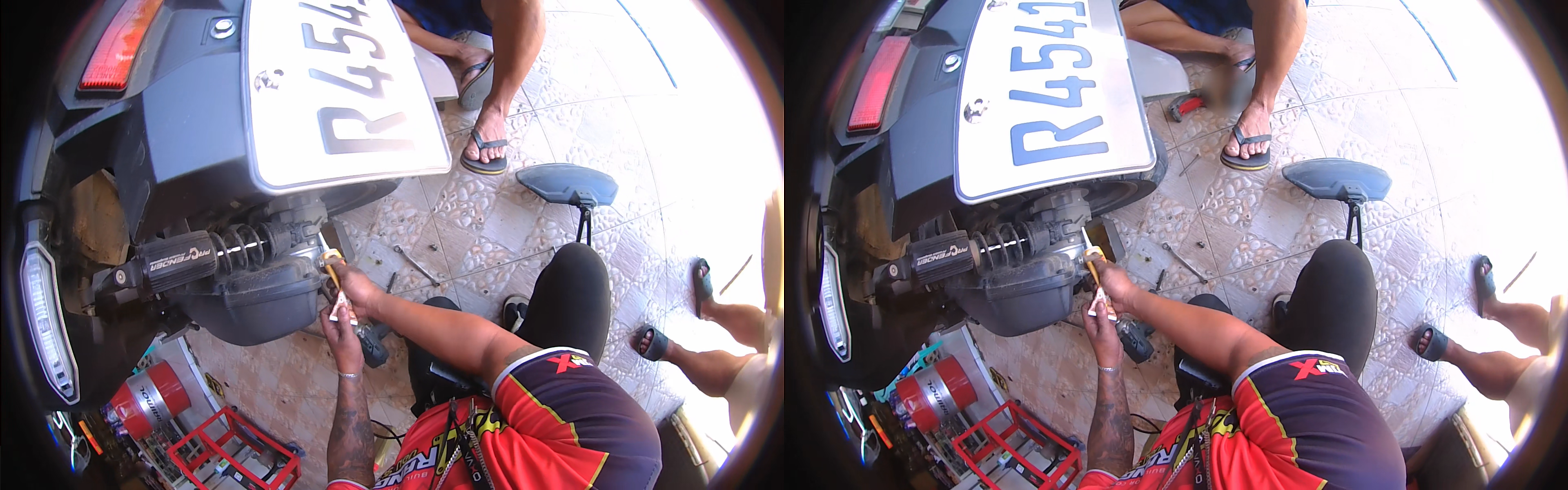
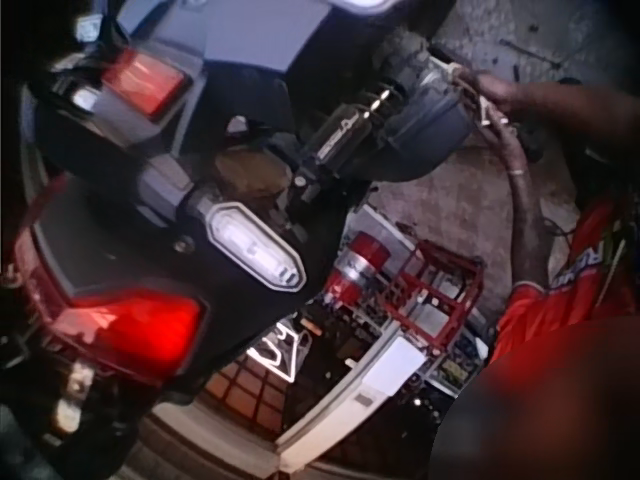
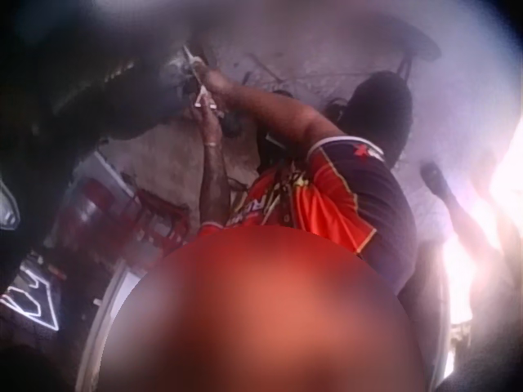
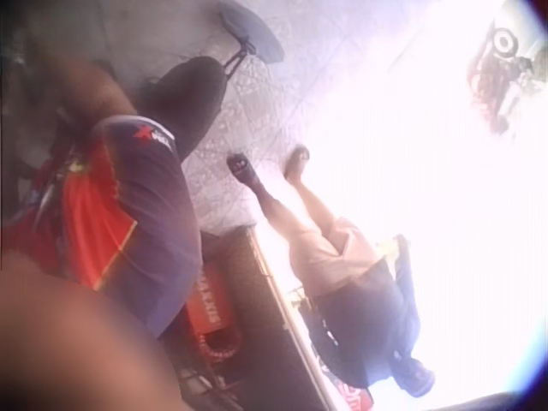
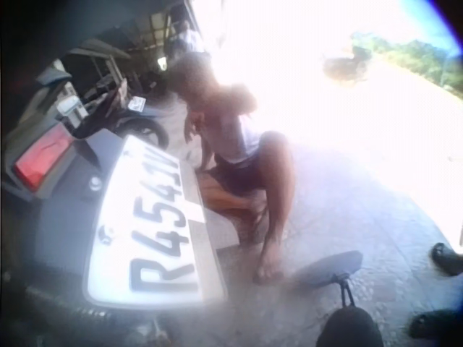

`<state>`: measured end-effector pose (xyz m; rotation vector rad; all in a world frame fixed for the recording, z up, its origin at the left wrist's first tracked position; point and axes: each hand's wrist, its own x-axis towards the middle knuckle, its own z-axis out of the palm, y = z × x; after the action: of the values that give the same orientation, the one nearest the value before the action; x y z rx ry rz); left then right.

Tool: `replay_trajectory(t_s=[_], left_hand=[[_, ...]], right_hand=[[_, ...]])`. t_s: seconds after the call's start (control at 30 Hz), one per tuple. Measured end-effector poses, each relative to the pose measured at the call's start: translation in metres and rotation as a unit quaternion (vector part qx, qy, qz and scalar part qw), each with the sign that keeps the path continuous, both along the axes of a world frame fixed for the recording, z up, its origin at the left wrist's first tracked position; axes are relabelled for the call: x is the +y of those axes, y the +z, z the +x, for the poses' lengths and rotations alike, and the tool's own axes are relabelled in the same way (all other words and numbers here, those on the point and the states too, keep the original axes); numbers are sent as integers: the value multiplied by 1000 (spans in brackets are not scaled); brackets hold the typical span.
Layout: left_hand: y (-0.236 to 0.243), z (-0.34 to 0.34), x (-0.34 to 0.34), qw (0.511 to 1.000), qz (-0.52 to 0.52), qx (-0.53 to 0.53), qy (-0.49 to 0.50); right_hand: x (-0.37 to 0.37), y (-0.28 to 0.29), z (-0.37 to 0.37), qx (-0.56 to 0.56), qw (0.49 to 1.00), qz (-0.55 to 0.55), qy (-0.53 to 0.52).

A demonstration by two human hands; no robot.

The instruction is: The person kneels beside a motorcycle and applies a substance from a tube to the rear wheel hub area, then uses a cordless impact wrench to tighten bolts on the rear axle. The person later stands, retrieves a bottle of oil from a tool cart, and opens it.

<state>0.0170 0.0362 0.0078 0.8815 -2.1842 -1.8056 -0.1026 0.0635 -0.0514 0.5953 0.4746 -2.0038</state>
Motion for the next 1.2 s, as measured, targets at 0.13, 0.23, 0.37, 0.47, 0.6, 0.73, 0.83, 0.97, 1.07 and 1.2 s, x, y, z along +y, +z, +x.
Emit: replay_trajectory(t_s=[0.13, 0.23, 0.37, 0.47, 0.6, 0.73, 0.83, 0.97, 1.07, 1.2], left_hand=[[-18, 13, -5, 987, 153, -37, 44], [-32, 25, -5, 983, 170, -59, 37], [-35, 33, -3, 988, 139, -66, -14], [-35, 34, 2, 980, 177, -89, -10], [-41, 26, 6, 978, 138, -156, -34], [-48, 25, 11, 977, 131, -167, -31], [-49, 26, 12, 972, 150, -179, -30], [-50, 30, 11, 971, 144, -190, -31], [-50, 32, 10, 971, 141, -191, -24], [-49, 33, 11, 972, 139, -189, -25]], right_hand=[[8, 16, 7, 391, 813, 424, 77], [28, 23, 20, 421, 806, 402, 110], [48, 16, 34, 434, 820, 366, 78], [59, 4, 34, 460, 819, 329, 90], [87, -27, 23, 489, 792, 361, 59], [135, -81, 10, 493, 677, 546, -12], [180, -129, -2, 377, 646, 657, 89], [226, -170, 6, 287, 632, 706, 143], [229, -157, 2, 303, 543, 760, 189], [222, -84, -74, 442, 622, 637, 109]])
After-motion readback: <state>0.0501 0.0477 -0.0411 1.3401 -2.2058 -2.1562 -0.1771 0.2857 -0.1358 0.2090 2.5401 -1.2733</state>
